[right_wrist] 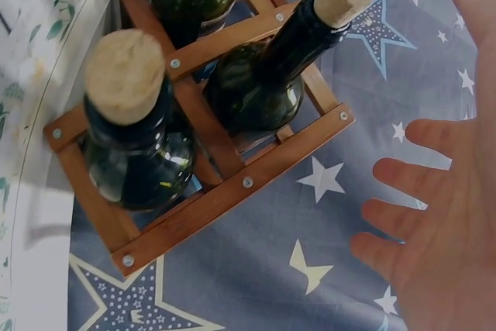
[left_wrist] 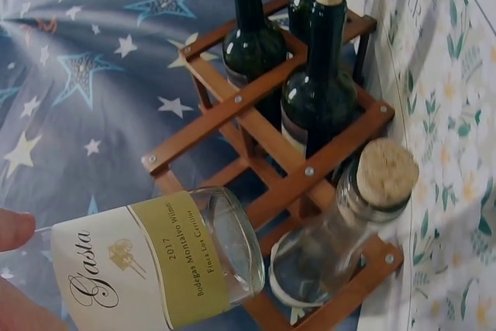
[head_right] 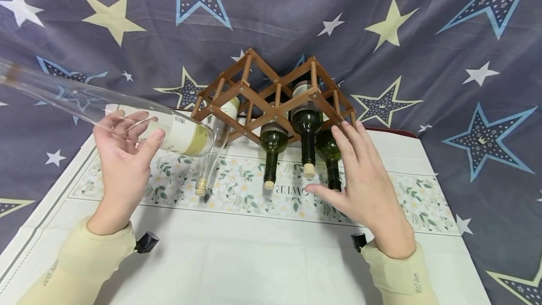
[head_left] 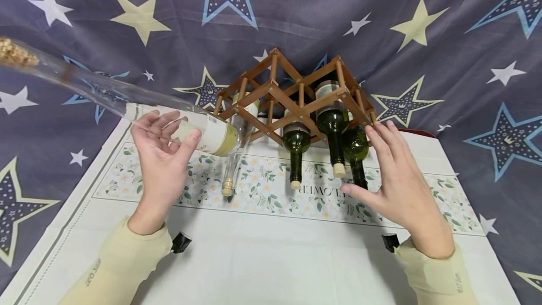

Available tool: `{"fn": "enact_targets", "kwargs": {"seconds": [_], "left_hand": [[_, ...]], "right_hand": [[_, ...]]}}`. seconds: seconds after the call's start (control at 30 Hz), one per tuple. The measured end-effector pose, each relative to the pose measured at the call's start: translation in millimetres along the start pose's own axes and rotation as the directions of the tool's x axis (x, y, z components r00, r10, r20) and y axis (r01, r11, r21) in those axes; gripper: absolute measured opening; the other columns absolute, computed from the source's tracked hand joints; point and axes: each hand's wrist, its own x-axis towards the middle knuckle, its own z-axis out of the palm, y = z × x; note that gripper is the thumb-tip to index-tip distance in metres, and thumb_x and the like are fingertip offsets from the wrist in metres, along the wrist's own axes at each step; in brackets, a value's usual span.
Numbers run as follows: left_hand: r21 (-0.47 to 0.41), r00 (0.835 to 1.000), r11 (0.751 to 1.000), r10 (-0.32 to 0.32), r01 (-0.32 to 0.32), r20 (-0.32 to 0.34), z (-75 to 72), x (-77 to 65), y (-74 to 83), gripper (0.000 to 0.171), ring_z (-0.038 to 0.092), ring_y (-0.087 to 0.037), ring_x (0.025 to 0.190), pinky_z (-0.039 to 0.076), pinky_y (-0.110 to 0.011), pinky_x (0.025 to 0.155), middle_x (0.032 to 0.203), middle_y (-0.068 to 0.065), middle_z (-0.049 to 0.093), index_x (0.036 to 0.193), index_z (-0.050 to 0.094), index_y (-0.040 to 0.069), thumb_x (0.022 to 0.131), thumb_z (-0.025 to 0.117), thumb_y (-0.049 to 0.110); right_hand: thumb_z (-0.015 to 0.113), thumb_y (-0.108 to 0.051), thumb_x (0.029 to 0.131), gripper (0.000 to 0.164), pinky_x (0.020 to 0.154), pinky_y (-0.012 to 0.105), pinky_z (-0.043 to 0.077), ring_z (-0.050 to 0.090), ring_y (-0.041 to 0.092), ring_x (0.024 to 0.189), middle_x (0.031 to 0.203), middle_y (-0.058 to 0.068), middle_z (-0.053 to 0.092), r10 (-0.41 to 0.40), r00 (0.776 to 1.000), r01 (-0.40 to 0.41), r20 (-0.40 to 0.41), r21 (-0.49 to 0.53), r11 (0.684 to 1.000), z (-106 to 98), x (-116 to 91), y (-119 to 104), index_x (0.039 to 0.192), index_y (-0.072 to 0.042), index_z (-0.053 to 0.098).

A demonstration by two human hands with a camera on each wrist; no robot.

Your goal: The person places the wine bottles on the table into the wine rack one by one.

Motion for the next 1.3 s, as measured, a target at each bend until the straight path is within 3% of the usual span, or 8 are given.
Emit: {"fn": "enact_targets", "kwargs": {"seconds": [0.47, 0.73, 1.3], "left_hand": [[-0.120, 0.998, 0.993, 0.013, -0.005, 0.065, 18.5, -12.5, -4.6, 0.062, 0.055, -0.035, 0.127, 0.052, -0.030, 0.096, 0.137, -0.022, 0.055, 0.134, 0.037, 0.010, 0.088, 0.071, -0.013], [-0.150, 0.994, 0.988, -0.019, 0.034, 0.106, 29.9, -20.5, -4.5, 0.062, 0.056, -0.032, 0.126, 0.048, -0.028, 0.093, 0.137, -0.019, 0.057, 0.135, 0.036, 0.010, 0.089, 0.071, -0.011], [-0.220, 0.983, 0.971, -0.047, 0.087, 0.180, 49.8, -34.9, -10.8, 0.069, 0.058, -0.035, 0.129, 0.048, -0.038, 0.110, 0.138, -0.023, 0.055, 0.137, 0.035, 0.009, 0.089, 0.084, 0.004]], "right_hand": [[0.059, -0.085, 0.088, 0.114, 0.127, 0.058, 0.022, 0.022, 0.041, 0.159, 0.167, 0.022, 0.035, -0.057, 0.998, 0.058, -0.008, 0.041, 0.997, 5.9, 11.8, -17.0, 0.165, -0.004, 0.035], [0.058, -0.083, 0.089, 0.113, 0.127, 0.055, 0.021, 0.025, 0.042, 0.157, 0.166, 0.022, 0.035, -0.093, 0.996, 0.093, -0.004, 0.057, 0.994, 11.8, 18.1, -27.1, 0.165, -0.003, 0.034], [0.057, -0.081, 0.092, 0.109, 0.127, 0.052, 0.024, 0.029, 0.035, 0.157, 0.169, 0.017, 0.035, -0.117, 0.993, 0.115, 0.028, 0.074, 0.991, 26.0, 29.0, -45.8, 0.166, -0.005, 0.033]]}}
